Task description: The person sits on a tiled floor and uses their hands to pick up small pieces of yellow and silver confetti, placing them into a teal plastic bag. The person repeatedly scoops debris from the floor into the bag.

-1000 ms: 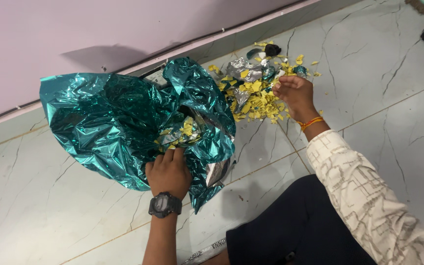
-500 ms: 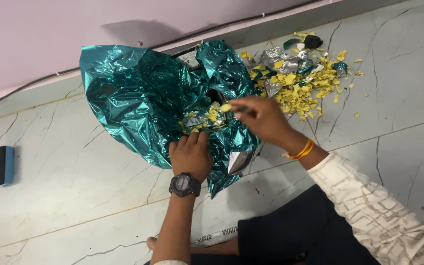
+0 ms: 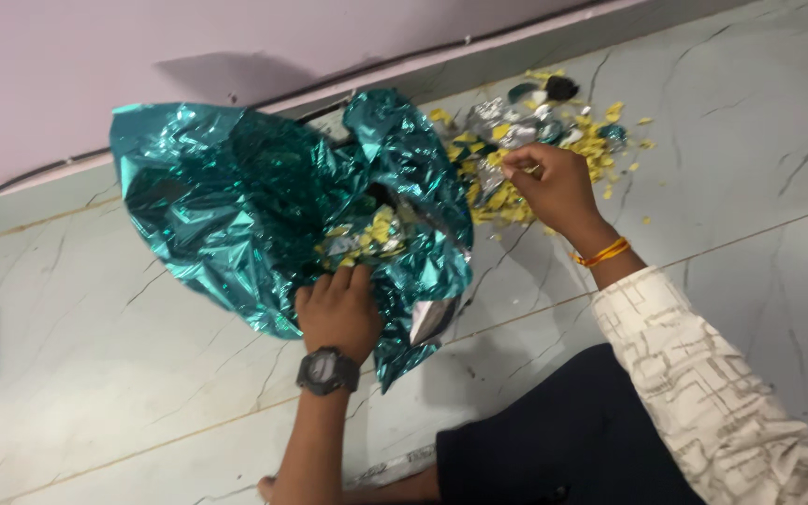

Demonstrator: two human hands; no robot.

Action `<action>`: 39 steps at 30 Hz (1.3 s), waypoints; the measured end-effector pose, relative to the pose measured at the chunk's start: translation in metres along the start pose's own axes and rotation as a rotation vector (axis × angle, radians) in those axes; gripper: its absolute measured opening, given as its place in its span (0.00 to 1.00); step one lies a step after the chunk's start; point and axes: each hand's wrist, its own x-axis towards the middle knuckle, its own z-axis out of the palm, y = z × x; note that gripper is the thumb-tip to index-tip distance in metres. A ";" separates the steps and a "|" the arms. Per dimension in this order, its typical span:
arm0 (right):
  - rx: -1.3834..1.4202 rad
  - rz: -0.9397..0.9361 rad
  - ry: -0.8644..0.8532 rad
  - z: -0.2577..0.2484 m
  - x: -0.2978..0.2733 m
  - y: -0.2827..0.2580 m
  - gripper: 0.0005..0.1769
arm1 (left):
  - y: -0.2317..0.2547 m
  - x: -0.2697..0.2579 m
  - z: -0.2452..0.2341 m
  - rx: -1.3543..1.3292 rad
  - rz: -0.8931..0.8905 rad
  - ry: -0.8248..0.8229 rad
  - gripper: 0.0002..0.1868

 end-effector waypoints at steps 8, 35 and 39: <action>-0.342 0.146 0.194 -0.039 0.024 0.158 0.08 | 0.002 0.004 0.000 0.048 -0.012 -0.092 0.16; -0.455 0.356 -0.066 -0.008 0.026 0.187 0.22 | 0.007 0.007 -0.003 0.121 -0.065 -0.163 0.15; -0.365 0.314 0.122 -0.012 0.027 0.173 0.14 | 0.007 0.008 -0.005 0.116 -0.044 -0.136 0.16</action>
